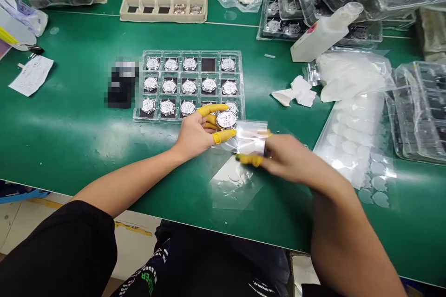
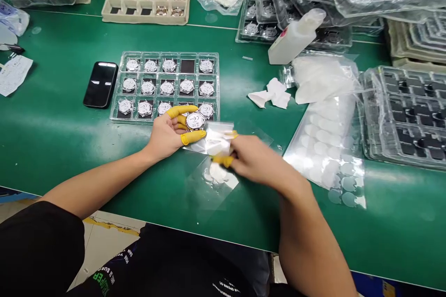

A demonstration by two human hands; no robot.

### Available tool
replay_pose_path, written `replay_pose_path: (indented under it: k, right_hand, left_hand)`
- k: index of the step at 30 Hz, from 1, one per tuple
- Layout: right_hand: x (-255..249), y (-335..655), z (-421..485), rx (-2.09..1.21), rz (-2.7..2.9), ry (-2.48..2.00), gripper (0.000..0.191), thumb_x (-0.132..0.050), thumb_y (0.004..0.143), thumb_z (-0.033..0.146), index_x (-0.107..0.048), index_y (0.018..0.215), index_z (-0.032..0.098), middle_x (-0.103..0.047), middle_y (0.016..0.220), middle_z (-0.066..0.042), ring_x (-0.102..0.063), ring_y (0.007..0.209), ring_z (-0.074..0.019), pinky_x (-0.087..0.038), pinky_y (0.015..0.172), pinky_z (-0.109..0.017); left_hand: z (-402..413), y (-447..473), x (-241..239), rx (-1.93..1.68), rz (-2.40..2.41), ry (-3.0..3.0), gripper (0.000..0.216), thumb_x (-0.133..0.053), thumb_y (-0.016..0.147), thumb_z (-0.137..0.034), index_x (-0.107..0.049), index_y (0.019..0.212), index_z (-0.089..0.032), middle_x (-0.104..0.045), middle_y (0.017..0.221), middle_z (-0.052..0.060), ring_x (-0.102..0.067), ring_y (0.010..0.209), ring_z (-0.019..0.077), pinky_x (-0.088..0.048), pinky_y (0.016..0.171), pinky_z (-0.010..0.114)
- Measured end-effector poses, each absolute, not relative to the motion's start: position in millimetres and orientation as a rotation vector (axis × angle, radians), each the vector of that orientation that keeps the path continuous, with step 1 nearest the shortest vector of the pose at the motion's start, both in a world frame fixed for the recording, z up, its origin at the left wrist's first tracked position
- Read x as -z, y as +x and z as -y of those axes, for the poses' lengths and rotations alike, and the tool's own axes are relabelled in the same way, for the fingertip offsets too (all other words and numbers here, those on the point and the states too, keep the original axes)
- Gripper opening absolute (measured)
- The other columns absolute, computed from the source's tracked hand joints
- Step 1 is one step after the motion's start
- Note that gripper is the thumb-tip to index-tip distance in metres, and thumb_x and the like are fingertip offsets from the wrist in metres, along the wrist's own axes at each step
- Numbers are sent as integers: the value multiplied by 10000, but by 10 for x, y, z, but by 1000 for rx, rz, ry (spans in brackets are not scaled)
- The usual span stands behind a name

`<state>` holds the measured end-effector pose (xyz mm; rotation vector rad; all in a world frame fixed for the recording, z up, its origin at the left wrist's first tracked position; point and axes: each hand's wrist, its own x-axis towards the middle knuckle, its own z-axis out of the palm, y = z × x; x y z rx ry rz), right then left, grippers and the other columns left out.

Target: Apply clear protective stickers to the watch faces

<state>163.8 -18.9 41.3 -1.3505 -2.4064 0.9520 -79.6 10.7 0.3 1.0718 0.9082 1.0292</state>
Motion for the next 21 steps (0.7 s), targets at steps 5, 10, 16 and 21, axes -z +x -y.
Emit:
replay_pose_path:
  k: [5,10,16,21]
  right_hand:
    - [-382,1805,83,-672,1449,-1496,167,-826,758,275,-737,892,231,-771,891,-74,-746,786,-238,-605,715,-393]
    - [-357,1451,208,-664,1331,-1419,216,-850,786,382,-705,805,222,-687,691,-19,-654,597,-190,-547,566,-357]
    - [-274,1292,214,-190,1829,-1163,76,-690,891,184,-723,893,252,-688,788,-15,-631,705,-161,-493,606,-316]
    - [-215,1314,127,-35,1935,-1005,270,-641,887,67,-737,993,296,-754,908,-15,-704,789,-177,-585,675,-346]
  left_hand:
    - [-84,-805,-31,-922,-1017,1169,615,-918,659,-235,-723,1240,-185,-652,718,-50,-593,615,70,-536,624,220]
    - [-58,-818,-32,-864,-1041,1282,608,-890,676,-223,-731,1262,-178,-654,739,-41,-606,634,75,-534,641,224]
    - [-74,-822,-33,-845,-1028,1324,587,-879,670,-212,-744,1240,-174,-702,766,-15,-643,662,92,-549,646,220]
    - [-91,-824,-29,-763,-970,1346,591,-879,647,-223,-752,1222,-174,-712,768,-11,-637,650,91,-531,616,211]
